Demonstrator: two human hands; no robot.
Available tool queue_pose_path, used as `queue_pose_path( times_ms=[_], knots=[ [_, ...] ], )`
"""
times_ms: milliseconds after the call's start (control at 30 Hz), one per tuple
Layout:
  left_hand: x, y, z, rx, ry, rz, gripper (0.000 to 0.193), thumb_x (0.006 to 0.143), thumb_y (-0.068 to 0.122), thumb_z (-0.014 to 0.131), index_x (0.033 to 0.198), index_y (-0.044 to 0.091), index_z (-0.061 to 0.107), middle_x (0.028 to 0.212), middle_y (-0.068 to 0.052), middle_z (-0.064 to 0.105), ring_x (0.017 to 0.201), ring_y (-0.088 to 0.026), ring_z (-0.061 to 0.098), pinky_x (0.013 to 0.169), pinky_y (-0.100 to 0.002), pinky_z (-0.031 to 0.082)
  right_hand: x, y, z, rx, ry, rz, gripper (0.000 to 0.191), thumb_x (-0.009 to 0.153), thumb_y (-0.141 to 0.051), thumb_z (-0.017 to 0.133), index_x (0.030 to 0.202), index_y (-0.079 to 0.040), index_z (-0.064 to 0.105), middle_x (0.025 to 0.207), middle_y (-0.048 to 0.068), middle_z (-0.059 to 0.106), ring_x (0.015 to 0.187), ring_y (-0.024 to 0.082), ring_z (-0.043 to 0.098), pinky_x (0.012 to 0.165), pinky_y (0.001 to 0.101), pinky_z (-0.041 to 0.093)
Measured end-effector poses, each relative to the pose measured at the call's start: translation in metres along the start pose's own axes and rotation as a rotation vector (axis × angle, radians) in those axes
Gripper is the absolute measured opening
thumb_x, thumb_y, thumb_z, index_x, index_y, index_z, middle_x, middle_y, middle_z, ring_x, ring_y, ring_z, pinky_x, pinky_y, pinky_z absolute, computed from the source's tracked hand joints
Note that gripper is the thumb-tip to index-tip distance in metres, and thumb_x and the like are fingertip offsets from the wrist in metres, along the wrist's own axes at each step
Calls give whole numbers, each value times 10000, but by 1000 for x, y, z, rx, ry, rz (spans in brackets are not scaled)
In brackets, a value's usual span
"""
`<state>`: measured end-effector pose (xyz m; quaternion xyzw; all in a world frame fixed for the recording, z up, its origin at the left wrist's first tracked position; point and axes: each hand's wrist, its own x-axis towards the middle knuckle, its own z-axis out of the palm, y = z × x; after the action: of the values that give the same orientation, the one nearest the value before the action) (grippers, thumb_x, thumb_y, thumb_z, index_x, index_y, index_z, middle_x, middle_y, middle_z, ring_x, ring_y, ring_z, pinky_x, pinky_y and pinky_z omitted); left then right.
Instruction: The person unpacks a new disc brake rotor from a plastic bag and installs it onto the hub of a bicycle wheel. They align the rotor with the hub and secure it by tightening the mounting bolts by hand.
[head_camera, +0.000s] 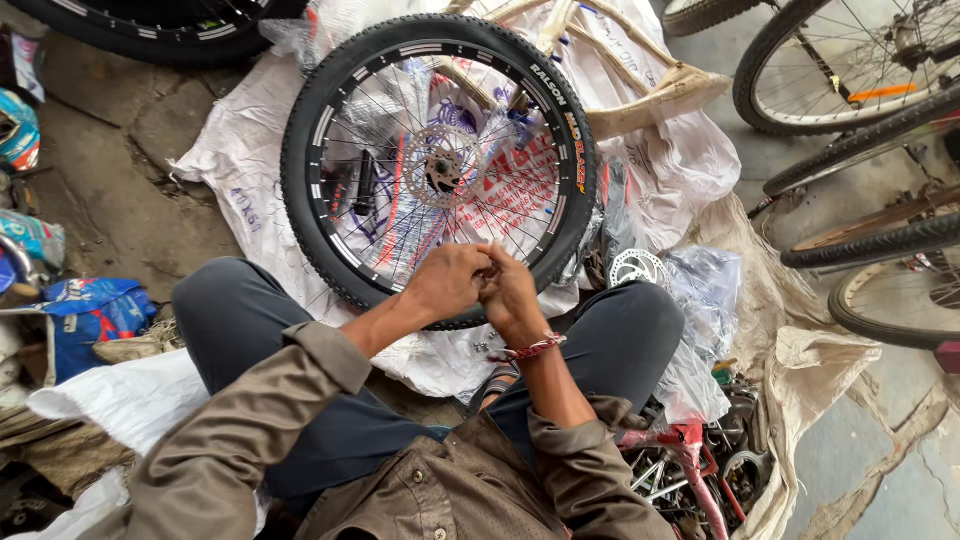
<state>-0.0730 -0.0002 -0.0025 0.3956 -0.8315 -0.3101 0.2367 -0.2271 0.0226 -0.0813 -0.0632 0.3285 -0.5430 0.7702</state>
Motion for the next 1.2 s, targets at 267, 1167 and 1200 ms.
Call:
queue_pose_path(
  times_ms=[267,1167,1200],
  knots=[
    [-13,-2,-68,-211,42,-219,295,773,75,705,1058,113,768,867,-123,763,766,-274,768,701,-379,603,2,20,41,-15,58,92,409,1081,-319,434,1073,29,648,941,108,693,776,187,681,766,357,598],
    [85,-196,-39,-500,387,-1004,619,795,130,734,1360,82,487,1073,-130,674,761,-204,706,467,-319,584,39,25,66,-208,348,-116,245,989,-203,673,1136,-7,689,813,14,677,667,105,632,601,237,521],
    [86,-199,-41,-560,383,-1005,548,810,105,705,1322,79,512,1016,-123,693,713,-193,703,460,-316,559,39,25,67,-186,368,-99,255,980,-205,652,1146,-15,692,823,17,685,672,108,640,607,241,531]
  ],
)
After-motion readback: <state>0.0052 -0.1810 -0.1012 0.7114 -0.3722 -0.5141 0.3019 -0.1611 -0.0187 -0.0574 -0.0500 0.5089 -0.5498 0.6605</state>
